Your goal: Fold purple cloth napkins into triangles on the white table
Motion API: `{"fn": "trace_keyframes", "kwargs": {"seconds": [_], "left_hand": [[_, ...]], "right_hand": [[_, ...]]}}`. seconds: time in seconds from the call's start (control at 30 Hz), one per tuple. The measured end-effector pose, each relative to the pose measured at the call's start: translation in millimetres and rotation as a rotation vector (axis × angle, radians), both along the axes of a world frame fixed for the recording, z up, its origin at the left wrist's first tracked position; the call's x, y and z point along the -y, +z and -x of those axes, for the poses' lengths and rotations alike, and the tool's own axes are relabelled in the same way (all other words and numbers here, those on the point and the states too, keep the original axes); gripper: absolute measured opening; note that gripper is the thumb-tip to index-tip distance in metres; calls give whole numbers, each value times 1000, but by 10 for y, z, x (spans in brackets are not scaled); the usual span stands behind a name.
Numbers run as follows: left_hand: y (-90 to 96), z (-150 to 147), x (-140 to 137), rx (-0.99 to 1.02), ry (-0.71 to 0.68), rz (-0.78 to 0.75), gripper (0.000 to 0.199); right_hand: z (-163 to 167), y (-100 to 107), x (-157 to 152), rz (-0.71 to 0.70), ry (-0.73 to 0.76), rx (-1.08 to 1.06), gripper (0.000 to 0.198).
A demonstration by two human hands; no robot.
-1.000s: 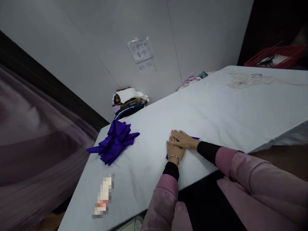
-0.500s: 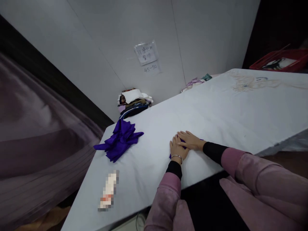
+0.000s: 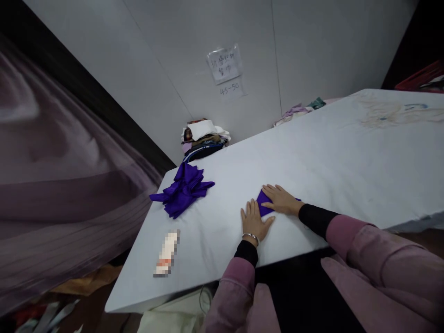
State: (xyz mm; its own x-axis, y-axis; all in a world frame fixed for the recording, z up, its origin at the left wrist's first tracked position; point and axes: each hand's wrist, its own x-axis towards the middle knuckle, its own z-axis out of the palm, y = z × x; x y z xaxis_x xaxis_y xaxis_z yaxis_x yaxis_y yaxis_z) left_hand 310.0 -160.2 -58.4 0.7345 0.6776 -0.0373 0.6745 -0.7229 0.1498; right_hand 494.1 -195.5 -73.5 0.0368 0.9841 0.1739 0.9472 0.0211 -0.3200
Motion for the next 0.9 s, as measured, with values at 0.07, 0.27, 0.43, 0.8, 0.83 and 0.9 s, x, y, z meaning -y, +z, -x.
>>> {"fn": "trace_keyframes", "kwargs": {"seconds": [0.07, 0.27, 0.43, 0.8, 0.83, 0.9], "left_hand": [[9, 82, 47, 7, 8, 14, 86], [34, 368, 155, 67, 101, 39, 73], [0, 488, 126, 208, 203, 61, 53], [43, 480, -45, 660, 414, 251, 18], [48, 465, -57, 658, 428, 267, 17], [50, 429, -79, 649, 447, 286, 17]], "right_hand": [[-2, -1, -2, -4, -1, 9, 82], [3, 12, -3, 12, -19, 36, 82], [-6, -15, -9, -1, -17, 39, 82], [-34, -25, -1, 4, -4, 27, 81], [-33, -20, 1, 5, -3, 26, 81], [-31, -8, 4, 11, -2, 23, 81]]}}
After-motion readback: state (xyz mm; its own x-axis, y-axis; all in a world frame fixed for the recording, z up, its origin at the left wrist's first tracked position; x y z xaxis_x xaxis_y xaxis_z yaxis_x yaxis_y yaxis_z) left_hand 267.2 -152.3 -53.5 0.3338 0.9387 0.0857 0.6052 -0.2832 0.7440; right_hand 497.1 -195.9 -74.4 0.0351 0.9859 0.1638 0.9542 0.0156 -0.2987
